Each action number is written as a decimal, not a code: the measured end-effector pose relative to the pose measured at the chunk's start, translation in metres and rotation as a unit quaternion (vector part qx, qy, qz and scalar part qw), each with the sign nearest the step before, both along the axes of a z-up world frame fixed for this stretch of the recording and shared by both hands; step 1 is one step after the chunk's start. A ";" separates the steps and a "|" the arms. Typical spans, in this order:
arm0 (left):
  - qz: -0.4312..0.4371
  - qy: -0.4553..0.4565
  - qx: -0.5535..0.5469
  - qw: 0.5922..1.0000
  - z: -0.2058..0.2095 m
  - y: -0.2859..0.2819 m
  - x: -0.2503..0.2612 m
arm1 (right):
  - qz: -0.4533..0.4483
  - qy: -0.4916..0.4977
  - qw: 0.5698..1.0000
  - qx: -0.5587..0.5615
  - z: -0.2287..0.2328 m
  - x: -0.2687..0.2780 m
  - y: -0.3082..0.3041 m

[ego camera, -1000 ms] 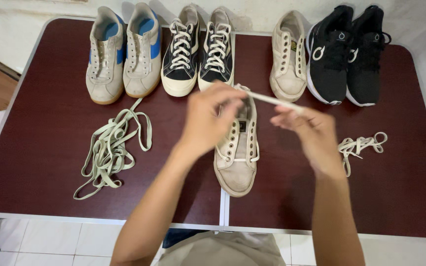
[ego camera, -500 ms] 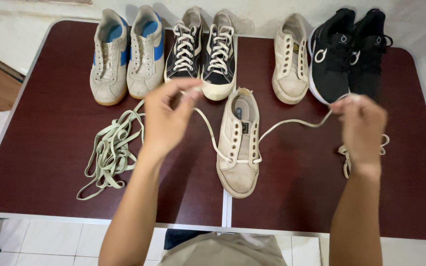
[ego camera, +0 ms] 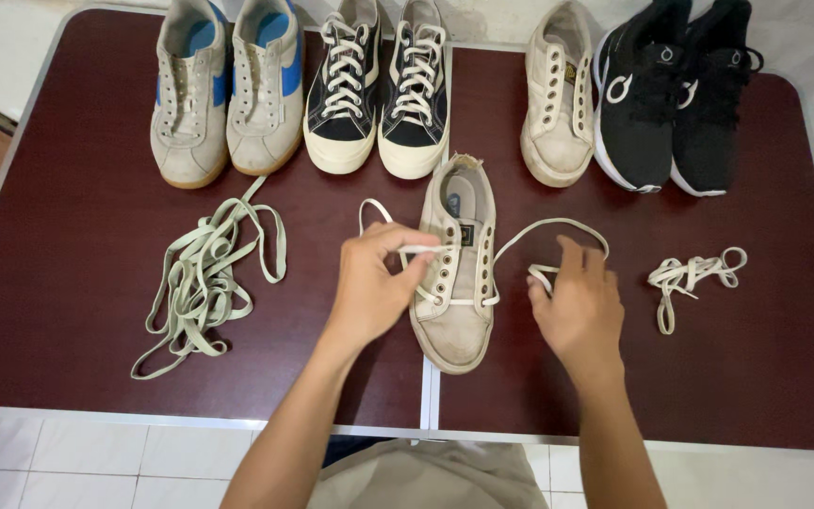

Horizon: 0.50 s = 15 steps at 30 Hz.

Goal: The person laces a single beige sneaker by threading a white shoelace through the eyelets in a crisscross pattern and tying a bow. The person then places the laced shoe among other shoes on the table.

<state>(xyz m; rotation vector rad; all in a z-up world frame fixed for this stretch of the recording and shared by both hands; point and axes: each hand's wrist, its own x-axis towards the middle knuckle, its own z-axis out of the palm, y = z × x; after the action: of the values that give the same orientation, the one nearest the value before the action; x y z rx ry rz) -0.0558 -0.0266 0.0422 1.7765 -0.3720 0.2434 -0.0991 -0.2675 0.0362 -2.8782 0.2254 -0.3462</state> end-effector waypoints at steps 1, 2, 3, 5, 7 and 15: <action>0.003 0.028 0.004 1.000 -0.003 -0.002 -0.003 | 0.015 -0.009 1.000 0.001 0.006 -0.004 0.004; 0.006 0.055 0.009 0.998 -0.006 -0.005 -0.007 | 0.031 -0.018 0.999 0.003 0.011 -0.007 0.008; 0.009 0.083 0.013 0.996 -0.009 -0.009 -0.011 | 0.046 -0.028 0.999 0.004 0.014 -0.009 0.014; 0.028 0.075 -0.003 0.997 -0.015 -0.015 -0.018 | 0.070 -0.028 0.995 0.067 0.017 -0.012 0.025; 0.039 0.046 -0.011 0.998 -0.020 -0.021 -0.023 | 0.069 -0.020 0.987 0.142 0.015 -0.012 0.039; 0.045 -0.012 0.045 0.998 -0.043 -0.033 -0.032 | 0.008 -0.024 0.979 0.204 -0.006 0.003 0.065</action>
<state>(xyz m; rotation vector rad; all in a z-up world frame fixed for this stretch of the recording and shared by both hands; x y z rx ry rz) -0.0878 -0.0594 -0.0007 1.8827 -0.3248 0.3168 -0.0963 -0.2027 0.0297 -2.4623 0.2328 -0.3231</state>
